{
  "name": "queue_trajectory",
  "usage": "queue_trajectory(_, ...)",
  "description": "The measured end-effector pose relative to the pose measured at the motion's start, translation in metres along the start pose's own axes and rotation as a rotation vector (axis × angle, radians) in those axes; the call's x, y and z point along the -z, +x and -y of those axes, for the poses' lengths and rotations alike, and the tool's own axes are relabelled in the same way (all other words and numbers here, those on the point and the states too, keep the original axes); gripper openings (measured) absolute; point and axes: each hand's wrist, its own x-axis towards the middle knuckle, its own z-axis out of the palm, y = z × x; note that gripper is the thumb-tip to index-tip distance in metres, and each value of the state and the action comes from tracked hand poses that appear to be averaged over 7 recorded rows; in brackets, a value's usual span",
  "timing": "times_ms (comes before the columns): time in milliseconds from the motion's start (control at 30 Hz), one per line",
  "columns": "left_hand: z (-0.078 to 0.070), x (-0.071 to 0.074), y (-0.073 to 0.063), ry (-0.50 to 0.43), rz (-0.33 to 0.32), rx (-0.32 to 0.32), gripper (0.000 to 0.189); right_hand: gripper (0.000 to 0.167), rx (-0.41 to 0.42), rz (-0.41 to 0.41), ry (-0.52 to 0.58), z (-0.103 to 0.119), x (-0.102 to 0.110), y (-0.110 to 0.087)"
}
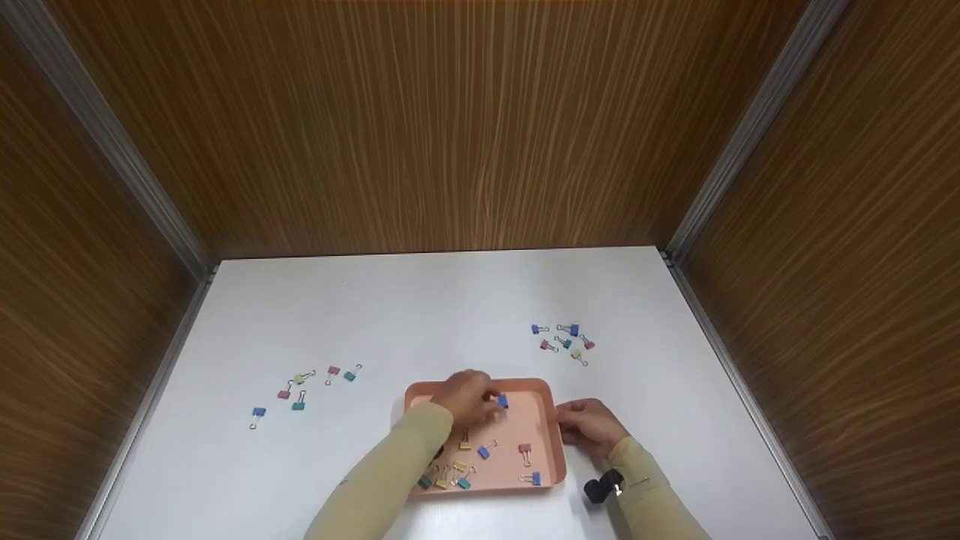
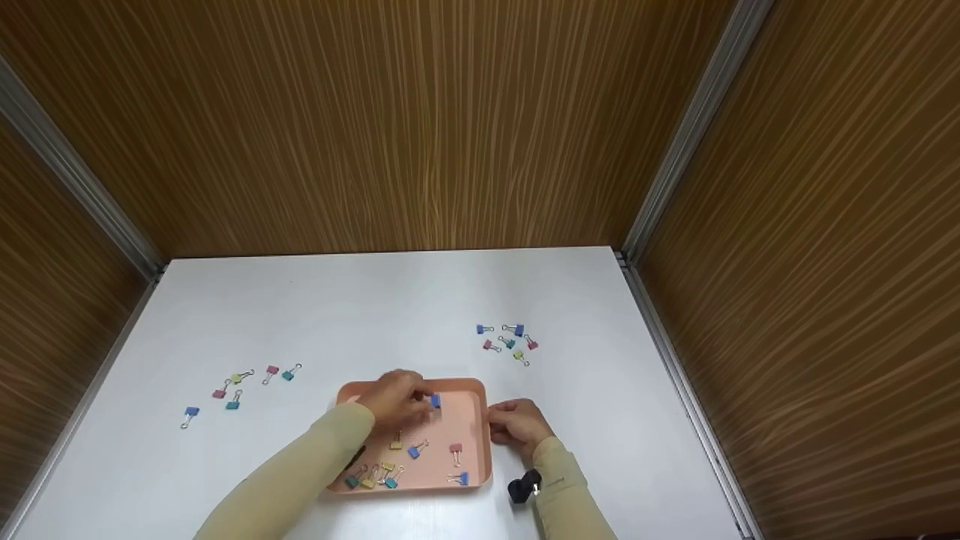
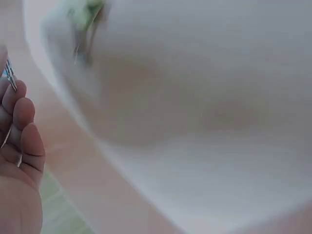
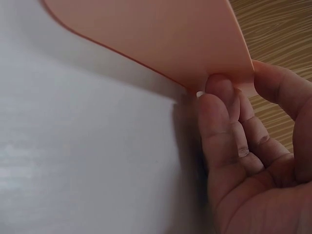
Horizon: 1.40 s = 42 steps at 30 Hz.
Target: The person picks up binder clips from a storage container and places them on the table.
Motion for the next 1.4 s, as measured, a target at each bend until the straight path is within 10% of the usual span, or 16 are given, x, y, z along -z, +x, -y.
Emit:
queue_trajectory(700, 0.102, 0.094, -0.032, -0.030, -0.302, 0.308, 0.023, 0.041, -0.045, -0.028, -0.024, 0.000, 0.000, 0.001)
queue_trajectory(1033, 0.157, 0.111, -0.068, 0.020, -0.343, 0.444, 0.025, 0.036, -0.038, -0.007, 0.009, -0.001, -0.002, 0.000)
queue_trajectory(1400, 0.180, 0.116, -0.094, -0.003, -0.361, 0.584, 0.030, 0.036, -0.039, -0.011, -0.011, 0.002, -0.001, -0.002)
